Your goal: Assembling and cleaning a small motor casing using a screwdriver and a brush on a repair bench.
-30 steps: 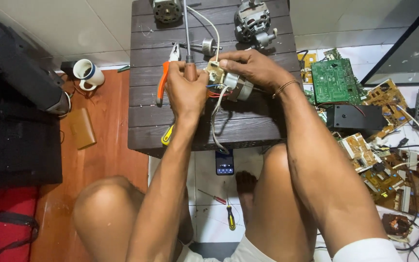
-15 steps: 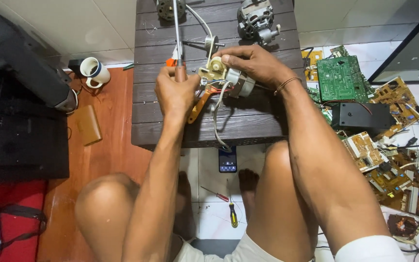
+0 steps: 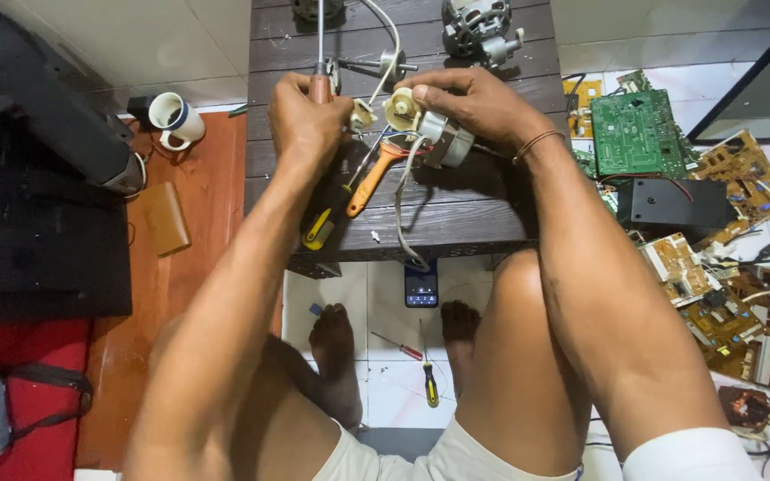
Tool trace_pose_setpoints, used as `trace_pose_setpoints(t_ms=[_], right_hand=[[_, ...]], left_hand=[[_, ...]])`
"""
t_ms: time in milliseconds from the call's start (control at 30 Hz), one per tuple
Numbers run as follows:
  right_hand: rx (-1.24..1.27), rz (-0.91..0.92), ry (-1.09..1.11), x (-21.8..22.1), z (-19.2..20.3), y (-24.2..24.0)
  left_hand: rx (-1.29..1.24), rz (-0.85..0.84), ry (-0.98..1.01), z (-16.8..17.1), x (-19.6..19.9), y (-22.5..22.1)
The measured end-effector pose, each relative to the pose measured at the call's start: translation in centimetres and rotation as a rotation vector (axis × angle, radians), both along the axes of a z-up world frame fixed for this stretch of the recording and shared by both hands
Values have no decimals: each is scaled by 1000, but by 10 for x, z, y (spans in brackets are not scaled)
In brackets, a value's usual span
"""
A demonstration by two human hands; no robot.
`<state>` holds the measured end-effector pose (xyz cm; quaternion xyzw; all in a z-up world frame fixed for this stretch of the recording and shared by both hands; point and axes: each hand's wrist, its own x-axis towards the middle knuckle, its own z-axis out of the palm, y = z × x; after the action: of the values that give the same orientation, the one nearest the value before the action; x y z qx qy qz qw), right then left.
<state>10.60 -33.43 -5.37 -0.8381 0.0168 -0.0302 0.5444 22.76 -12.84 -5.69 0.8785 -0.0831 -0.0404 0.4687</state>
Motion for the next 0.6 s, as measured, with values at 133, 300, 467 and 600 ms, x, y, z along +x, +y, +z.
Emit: trace_pose_setpoints(t_ms=[133, 300, 467, 600], right_hand=[[2, -22, 18, 1, 6, 6], [-157, -52, 116, -11, 31, 18], [-299, 25, 10, -6, 22, 9], [-426, -12, 50, -6, 23, 11]], left_hand=[[54, -46, -56, 8, 0, 4], [29, -64, -144, -8, 8, 10], [-86, -71, 28, 7, 4, 15], [-207, -84, 49, 6, 4, 21]])
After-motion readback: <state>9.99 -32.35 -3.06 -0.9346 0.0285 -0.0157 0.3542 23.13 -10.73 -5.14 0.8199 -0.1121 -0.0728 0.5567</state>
